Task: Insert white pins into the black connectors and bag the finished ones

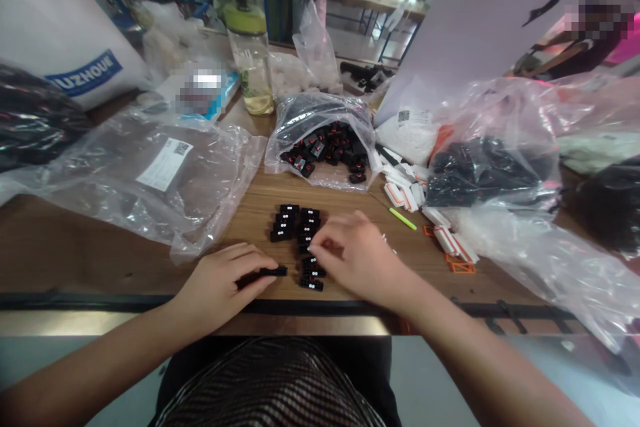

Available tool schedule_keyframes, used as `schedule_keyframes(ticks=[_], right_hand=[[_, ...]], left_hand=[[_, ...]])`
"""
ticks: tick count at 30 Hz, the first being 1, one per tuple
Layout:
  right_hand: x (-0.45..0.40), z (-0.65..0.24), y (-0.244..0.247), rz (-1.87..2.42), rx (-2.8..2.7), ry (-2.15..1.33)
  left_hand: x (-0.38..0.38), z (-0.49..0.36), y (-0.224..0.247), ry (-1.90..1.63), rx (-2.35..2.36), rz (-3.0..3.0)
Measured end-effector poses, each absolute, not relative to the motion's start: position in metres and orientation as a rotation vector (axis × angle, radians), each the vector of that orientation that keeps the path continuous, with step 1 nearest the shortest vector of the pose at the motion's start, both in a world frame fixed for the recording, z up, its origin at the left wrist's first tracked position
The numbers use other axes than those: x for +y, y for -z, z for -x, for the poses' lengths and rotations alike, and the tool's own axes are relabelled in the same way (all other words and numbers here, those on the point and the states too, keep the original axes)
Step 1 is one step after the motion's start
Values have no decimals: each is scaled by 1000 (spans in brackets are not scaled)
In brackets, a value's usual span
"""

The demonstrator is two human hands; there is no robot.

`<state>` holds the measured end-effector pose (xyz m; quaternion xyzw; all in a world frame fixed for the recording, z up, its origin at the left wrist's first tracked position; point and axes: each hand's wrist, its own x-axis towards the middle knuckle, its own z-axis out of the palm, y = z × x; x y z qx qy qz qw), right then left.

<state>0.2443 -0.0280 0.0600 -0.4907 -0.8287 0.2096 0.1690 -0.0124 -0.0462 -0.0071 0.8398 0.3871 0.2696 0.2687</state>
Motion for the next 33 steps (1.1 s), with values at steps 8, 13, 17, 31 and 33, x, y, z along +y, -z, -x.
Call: schedule_keyframes(ticks=[8, 13, 17, 31, 33], right_hand=[[-41, -197, -47, 1176, -2582, -596], [-40, -198, -43, 1211, -2602, -533], [-41, -195, -46, 1205, -2675, -434], [-44, -188, -45, 972, -2879, 144], [-44, -188, -45, 990, -2890, 132]], left_hand=[[-46, 11, 4, -645, 1088, -2182], [-46, 11, 3, -647, 1099, -2178], [-46, 10, 2, -623, 1157, -2170], [-44, 10, 3, -605, 1175, -2146], [-45, 10, 3, -598, 1177, -2156]])
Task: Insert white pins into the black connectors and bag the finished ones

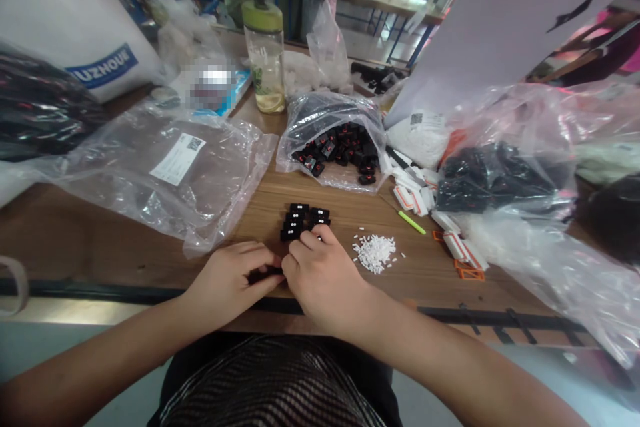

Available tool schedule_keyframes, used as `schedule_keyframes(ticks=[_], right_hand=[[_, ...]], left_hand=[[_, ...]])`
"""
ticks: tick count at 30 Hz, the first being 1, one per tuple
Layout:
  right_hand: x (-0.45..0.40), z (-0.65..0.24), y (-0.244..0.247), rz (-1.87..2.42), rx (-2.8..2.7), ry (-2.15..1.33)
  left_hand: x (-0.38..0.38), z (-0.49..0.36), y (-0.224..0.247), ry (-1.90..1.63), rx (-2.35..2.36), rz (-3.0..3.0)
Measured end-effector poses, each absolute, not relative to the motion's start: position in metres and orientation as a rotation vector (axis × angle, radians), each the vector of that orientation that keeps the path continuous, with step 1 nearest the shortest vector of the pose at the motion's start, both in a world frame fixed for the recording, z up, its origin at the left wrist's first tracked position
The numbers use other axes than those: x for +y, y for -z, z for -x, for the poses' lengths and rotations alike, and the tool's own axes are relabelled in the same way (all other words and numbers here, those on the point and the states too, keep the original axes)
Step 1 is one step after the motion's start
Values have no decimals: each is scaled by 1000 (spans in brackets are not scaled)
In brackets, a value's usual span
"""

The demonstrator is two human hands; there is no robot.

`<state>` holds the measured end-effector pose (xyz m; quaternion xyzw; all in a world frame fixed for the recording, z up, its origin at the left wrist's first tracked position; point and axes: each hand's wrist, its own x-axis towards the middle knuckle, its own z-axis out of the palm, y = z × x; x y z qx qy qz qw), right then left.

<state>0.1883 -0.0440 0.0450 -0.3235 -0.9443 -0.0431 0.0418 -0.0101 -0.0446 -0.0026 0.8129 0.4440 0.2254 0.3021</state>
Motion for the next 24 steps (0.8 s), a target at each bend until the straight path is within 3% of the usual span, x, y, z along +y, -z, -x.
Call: schedule_keyframes(ticks=[24], right_hand=[[-46, -194, -49, 952, -2835, -27]], left_hand=[[-44, 8, 2, -647, 1172, -2137]])
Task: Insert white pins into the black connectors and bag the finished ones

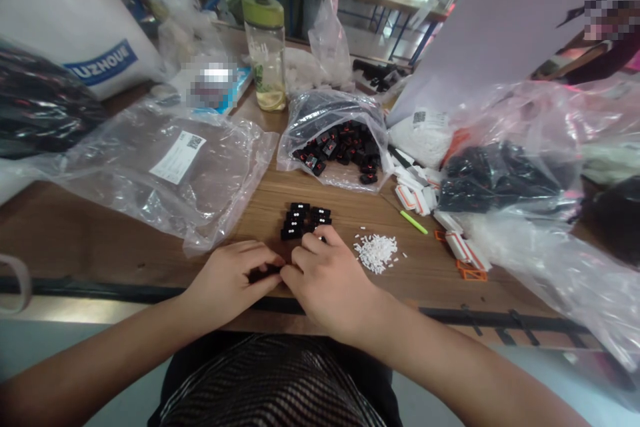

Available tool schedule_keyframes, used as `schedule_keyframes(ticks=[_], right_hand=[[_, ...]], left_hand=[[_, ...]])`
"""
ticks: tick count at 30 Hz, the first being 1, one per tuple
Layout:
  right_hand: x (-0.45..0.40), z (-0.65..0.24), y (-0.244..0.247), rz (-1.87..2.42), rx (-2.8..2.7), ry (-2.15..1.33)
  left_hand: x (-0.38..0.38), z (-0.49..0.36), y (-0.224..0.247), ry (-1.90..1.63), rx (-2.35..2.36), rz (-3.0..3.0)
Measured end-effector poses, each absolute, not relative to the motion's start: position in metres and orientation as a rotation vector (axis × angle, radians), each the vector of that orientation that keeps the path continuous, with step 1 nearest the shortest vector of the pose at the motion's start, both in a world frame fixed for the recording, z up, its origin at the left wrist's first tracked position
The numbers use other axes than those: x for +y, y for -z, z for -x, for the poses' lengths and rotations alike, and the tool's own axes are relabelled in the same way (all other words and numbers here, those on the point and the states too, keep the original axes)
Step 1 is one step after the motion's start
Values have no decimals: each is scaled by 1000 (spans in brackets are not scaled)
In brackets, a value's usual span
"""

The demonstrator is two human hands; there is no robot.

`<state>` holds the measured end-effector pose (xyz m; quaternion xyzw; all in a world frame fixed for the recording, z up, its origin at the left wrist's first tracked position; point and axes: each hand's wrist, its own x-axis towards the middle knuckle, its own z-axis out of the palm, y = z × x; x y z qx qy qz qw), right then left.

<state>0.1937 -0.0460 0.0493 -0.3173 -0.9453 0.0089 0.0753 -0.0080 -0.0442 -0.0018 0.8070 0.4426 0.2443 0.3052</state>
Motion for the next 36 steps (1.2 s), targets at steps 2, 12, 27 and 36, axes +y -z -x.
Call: schedule_keyframes(ticks=[2, 12, 27, 36], right_hand=[[-48, -191, -48, 957, -2849, 1], [-21, -254, -54, 1575, -2478, -41], [-5, -289, -43, 1844, -2473, -225], [0, -298, -28, 1865, -2239, -429]], left_hand=[[-44, 9, 2, -664, 1158, -2136], [-45, 9, 3, -705, 1159, -2138], [-44, 10, 1, -698, 1138, -2144], [-44, 10, 2, -691, 1132, -2141]])
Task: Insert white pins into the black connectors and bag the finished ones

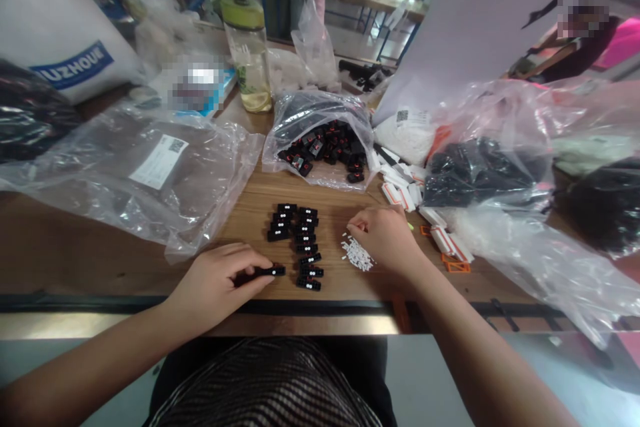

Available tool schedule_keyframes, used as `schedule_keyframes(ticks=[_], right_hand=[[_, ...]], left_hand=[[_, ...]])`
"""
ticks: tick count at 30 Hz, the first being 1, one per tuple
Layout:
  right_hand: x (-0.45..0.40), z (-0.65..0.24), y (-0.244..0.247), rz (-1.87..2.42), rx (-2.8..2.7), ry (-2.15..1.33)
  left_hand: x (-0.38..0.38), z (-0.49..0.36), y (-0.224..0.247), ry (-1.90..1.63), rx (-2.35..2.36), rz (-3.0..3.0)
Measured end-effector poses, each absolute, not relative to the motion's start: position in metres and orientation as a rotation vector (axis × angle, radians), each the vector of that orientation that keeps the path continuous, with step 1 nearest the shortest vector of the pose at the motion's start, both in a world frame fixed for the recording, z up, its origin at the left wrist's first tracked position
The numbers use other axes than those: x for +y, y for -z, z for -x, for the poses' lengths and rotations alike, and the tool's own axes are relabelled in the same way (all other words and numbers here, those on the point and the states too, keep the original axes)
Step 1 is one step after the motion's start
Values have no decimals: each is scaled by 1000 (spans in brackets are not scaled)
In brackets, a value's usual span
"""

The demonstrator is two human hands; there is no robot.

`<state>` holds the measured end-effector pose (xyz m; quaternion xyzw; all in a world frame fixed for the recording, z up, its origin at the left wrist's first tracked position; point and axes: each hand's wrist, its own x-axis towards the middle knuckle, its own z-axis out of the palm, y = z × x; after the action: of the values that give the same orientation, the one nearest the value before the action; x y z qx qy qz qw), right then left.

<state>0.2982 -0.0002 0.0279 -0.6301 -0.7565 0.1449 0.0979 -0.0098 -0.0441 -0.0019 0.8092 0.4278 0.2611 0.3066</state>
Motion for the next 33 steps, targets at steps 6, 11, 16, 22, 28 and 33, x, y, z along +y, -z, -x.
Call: schedule_keyframes(ticks=[6, 11, 16, 22, 28, 33], right_hand=[[-15, -266, -41, 1754, -2089, -646], [-39, -211, -54, 1296, -2312, -743], [-39, -192, -46, 1208, -2459, -711], [-35, -187, -49, 1238, -2608, -628], [-32, -177, -57, 1257, -2780, -498], [-36, -174, -66, 1233, -2957, -325]], left_hand=[[-45, 10, 3, -679, 1154, -2123], [-45, 10, 4, -661, 1203, -2110], [-44, 9, 0, -595, 1220, -2086], [-44, 8, 1, -617, 1193, -2120], [-44, 8, 1, -585, 1205, -2147], [-43, 8, 1, -594, 1239, -2159]])
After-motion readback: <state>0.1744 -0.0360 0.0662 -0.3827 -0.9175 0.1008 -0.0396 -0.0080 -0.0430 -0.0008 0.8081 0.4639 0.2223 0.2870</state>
